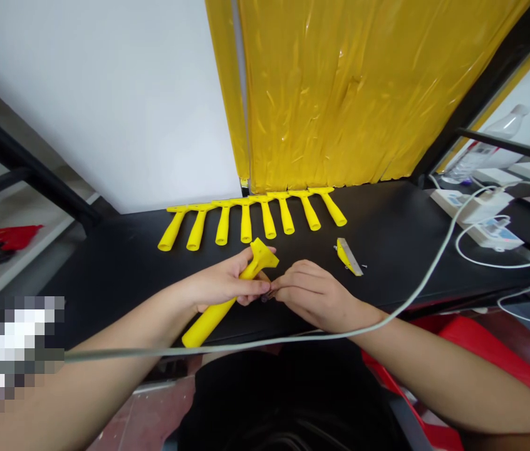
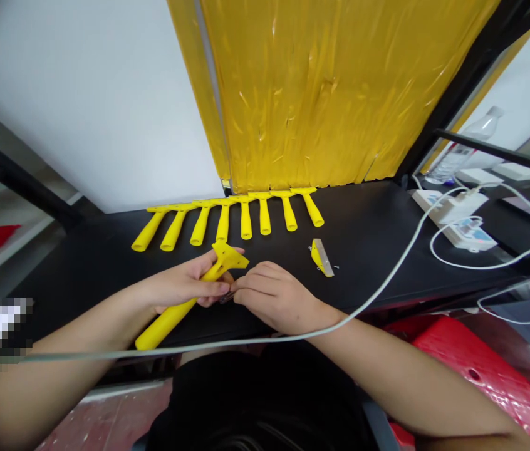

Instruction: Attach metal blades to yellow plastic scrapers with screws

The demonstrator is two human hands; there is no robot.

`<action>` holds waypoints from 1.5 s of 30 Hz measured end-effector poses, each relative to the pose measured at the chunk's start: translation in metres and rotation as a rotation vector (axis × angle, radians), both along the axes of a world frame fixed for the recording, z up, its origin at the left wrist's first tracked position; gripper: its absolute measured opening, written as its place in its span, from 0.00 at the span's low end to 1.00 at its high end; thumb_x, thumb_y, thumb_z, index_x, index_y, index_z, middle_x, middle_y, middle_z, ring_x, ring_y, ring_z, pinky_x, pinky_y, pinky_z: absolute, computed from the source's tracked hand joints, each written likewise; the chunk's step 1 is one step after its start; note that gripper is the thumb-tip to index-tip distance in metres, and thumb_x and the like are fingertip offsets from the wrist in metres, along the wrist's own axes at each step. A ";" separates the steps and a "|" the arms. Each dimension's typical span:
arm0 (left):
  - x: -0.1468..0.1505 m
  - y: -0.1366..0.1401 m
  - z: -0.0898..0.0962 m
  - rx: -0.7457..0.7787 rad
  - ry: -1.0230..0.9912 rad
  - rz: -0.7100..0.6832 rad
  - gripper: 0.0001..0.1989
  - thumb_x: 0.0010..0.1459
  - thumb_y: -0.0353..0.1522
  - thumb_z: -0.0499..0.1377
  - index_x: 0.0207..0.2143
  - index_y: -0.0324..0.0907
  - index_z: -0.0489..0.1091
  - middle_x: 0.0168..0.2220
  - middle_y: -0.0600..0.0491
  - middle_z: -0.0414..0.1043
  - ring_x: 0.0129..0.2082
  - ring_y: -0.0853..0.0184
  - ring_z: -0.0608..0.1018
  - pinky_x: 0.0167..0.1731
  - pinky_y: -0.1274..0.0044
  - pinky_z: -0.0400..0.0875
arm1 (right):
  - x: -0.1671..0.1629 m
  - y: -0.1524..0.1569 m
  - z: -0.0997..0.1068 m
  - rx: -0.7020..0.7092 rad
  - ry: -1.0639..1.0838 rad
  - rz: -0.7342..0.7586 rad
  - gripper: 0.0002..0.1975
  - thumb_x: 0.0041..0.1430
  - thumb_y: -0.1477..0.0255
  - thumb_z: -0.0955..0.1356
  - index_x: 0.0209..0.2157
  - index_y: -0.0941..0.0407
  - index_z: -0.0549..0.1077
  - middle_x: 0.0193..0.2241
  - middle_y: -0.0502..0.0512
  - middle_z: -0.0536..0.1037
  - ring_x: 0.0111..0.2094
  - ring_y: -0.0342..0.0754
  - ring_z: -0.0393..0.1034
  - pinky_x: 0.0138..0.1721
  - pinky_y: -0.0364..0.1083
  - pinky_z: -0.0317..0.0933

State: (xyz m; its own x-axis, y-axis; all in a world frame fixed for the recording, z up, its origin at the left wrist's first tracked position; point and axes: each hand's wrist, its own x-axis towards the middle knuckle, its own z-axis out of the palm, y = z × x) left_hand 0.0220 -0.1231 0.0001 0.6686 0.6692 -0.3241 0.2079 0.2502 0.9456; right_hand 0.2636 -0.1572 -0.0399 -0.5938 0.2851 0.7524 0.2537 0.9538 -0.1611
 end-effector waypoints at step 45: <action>-0.027 0.013 -0.015 0.984 0.845 -0.061 0.29 0.70 0.36 0.54 0.72 0.48 0.58 0.60 0.42 0.75 0.51 0.51 0.83 0.52 0.62 0.76 | 0.212 0.063 -0.064 -0.435 -0.355 -0.669 0.26 0.76 0.64 0.60 0.66 0.58 0.75 0.67 0.64 0.73 0.71 0.62 0.64 0.71 0.64 0.60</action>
State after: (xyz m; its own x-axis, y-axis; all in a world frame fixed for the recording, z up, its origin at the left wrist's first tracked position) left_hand -0.0053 -0.1101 -0.0147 0.5375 0.8418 -0.0504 0.8127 -0.5011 0.2974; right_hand 0.4752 -0.0945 -0.1041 -0.3776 0.8766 0.2983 0.8429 0.4588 -0.2812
